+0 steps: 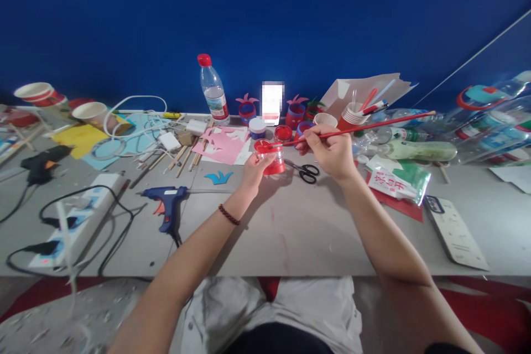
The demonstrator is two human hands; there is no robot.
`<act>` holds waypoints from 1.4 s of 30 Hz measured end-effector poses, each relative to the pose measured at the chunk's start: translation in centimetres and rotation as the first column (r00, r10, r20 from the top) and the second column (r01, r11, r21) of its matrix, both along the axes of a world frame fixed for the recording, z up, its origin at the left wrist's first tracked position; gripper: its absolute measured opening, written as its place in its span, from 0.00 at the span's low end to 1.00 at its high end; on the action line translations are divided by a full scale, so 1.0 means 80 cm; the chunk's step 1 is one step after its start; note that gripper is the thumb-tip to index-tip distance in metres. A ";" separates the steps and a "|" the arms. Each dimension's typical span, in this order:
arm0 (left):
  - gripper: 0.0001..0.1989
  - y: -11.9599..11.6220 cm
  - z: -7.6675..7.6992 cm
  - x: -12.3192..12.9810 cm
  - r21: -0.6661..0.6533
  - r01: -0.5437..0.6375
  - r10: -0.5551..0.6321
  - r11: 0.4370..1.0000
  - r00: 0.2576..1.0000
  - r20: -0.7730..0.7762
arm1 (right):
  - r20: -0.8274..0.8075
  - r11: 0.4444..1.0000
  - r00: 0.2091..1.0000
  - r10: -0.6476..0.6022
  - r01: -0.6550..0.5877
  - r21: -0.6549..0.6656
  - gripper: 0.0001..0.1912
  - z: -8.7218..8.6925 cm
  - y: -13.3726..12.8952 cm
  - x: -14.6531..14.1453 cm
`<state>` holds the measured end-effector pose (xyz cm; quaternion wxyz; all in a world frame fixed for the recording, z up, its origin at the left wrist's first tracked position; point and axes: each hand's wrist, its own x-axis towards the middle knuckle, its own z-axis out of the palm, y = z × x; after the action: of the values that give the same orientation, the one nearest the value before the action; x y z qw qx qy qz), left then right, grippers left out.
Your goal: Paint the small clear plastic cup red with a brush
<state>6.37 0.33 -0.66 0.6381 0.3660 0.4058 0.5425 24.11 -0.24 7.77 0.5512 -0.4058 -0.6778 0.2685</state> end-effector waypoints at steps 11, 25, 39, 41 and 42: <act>0.24 0.000 0.000 0.000 0.007 -0.018 0.018 1.000 1.000 0.018 | -0.007 1.000 1.000 -0.024 0.024 0.006 0.18 -0.004 0.008 0.003; 0.26 0.002 -0.001 0.001 -0.007 -0.038 0.039 0.999 0.999 0.035 | 0.052 0.985 0.984 -0.172 0.170 0.030 0.18 0.011 0.008 0.016; 0.23 0.007 -0.020 0.004 0.007 -0.196 0.190 0.981 0.942 -0.276 | 0.247 0.985 0.968 -0.038 -0.004 0.170 0.10 -0.008 -0.014 -0.017; 0.22 0.005 -0.017 0.004 0.012 -0.184 0.181 0.983 0.946 -0.268 | 0.286 0.978 0.957 -0.051 -0.011 0.210 0.10 -0.006 -0.018 -0.023; 0.22 0.004 -0.015 0.005 0.013 -0.185 0.182 0.983 0.945 -0.271 | 0.299 0.975 0.953 -0.059 -0.009 0.221 0.10 -0.005 -0.019 -0.025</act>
<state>6.75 0.64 -1.88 0.5256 0.3933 0.5250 0.5417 22.14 -1.79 7.39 0.4854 -0.3875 -0.7746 0.1194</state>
